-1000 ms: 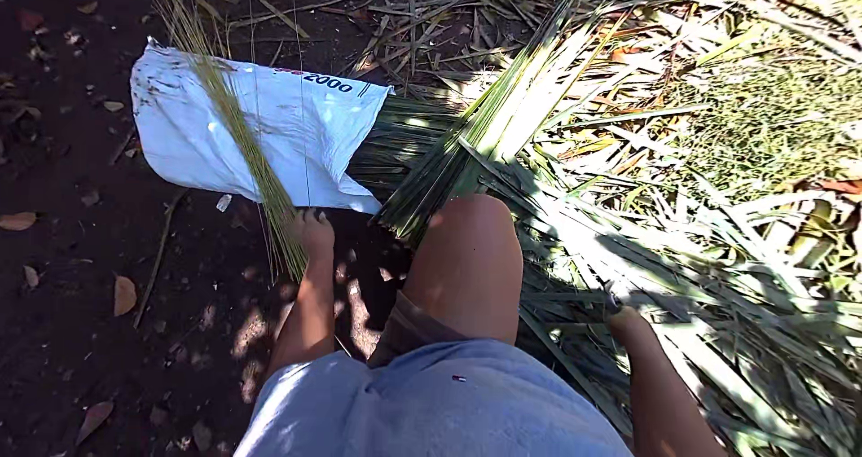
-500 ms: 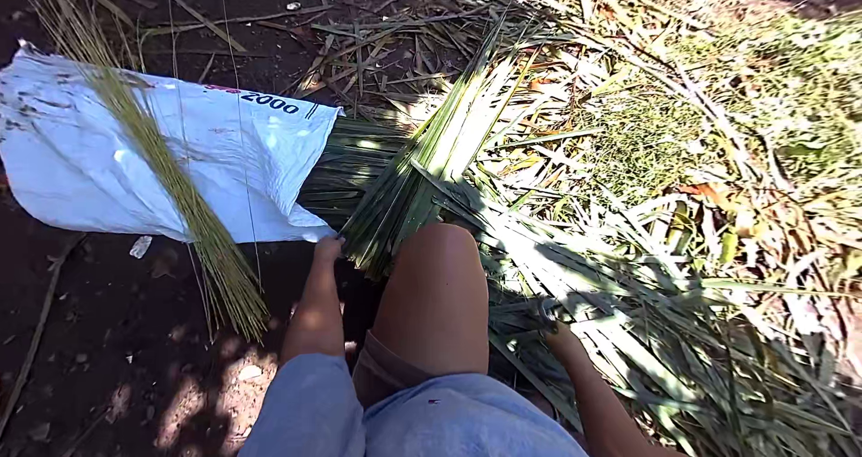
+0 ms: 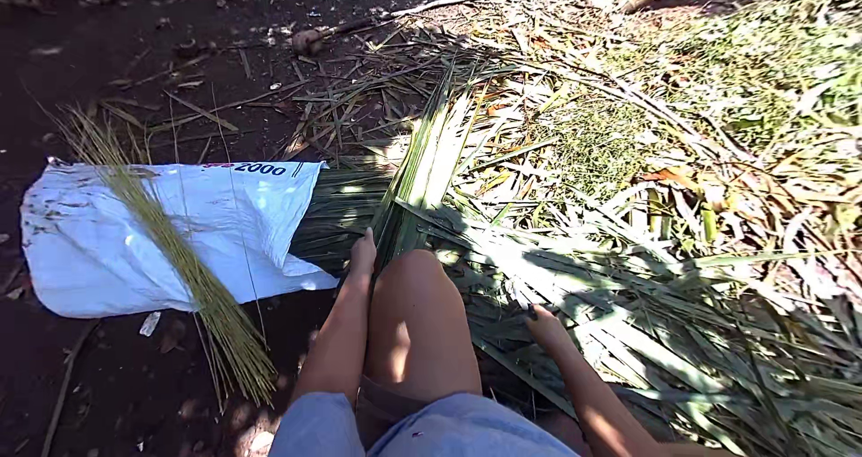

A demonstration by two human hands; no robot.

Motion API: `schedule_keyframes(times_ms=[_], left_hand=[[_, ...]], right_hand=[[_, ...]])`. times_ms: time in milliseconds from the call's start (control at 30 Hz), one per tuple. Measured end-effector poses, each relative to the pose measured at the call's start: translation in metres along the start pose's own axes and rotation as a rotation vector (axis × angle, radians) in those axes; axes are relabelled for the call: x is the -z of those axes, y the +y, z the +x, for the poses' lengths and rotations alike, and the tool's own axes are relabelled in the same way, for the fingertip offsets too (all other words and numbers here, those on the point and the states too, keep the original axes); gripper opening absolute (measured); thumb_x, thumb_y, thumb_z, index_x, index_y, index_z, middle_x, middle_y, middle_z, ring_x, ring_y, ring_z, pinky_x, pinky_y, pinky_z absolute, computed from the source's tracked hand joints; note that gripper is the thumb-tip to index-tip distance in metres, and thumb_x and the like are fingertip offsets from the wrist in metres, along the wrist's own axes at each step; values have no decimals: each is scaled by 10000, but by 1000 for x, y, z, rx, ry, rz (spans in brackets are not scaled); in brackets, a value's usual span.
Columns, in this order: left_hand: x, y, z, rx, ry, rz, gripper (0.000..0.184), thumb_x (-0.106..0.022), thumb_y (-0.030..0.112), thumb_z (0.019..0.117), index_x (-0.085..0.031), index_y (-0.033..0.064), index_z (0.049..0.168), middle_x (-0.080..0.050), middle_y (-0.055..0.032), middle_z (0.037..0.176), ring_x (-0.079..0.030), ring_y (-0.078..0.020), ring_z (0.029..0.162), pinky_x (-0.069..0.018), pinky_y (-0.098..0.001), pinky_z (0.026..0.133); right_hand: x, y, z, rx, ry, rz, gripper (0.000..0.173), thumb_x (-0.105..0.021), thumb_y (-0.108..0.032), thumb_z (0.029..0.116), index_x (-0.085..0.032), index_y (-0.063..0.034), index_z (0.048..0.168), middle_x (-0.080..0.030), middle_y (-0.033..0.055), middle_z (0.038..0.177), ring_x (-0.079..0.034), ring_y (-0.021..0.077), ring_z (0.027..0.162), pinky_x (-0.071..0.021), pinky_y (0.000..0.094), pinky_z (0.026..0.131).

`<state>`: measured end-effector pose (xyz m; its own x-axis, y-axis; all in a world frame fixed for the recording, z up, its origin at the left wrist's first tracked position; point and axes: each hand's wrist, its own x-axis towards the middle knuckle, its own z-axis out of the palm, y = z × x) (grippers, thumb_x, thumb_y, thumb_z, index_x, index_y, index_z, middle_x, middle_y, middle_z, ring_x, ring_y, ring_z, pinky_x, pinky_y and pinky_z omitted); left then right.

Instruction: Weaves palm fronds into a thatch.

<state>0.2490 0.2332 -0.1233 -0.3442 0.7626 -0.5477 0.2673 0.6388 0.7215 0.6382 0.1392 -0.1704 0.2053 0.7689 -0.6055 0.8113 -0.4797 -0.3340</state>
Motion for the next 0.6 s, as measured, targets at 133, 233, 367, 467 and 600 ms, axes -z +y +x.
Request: schedule_keyframes(times_ms=[133, 233, 367, 467, 600], left_hand=[[-18, -1, 6, 172, -166, -359, 230, -502, 100, 1070, -547, -8, 1267, -625, -65, 914, -551, -80, 639, -479, -224, 587], [-16, 16, -4, -22, -54, 93, 400, -433, 111, 1081, -446, 0, 1465, -669, -170, 1201, -660, -233, 1041, -520, -403, 936], [-4, 61, -51, -253, 108, 294, 404, -319, 206, 1131, -460, 44, 1473, -673, -191, 1225, -650, -345, 1155, -493, -532, 1015], [-1, 82, -93, -457, 156, 288, 389, -378, 173, 1121, -453, 12, 1467, -696, -183, 1188, -674, -321, 1109, -506, -489, 1004], [-21, 76, -135, -818, 120, 28, 354, -455, 55, 1055, -483, -93, 1375, -687, -134, 1015, -667, -146, 914, -547, -309, 863]], right_hand=[[-1, 21, 5, -23, -5, 73, 399, -544, -124, 1041, -544, 15, 1415, -588, 285, 1375, -540, 433, 1326, -390, 597, 1123], [4, 25, -1, -53, 43, 278, 375, -544, -118, 1039, -562, -4, 1395, -619, 278, 1314, -605, 421, 1219, -447, 607, 1043], [17, 3, -16, 92, 166, 699, 249, -528, -126, 1051, -602, 44, 1217, -613, 162, 906, -574, 222, 693, -511, 428, 673], [51, -39, -37, 191, 129, 1009, 173, -498, -142, 1085, -565, 12, 1126, -509, 7, 667, -480, 64, 469, -455, 218, 460], [91, -86, -64, 402, 1, 1405, 142, -444, -182, 1104, -541, -84, 1073, -489, -58, 637, -435, 26, 460, -414, 172, 437]])
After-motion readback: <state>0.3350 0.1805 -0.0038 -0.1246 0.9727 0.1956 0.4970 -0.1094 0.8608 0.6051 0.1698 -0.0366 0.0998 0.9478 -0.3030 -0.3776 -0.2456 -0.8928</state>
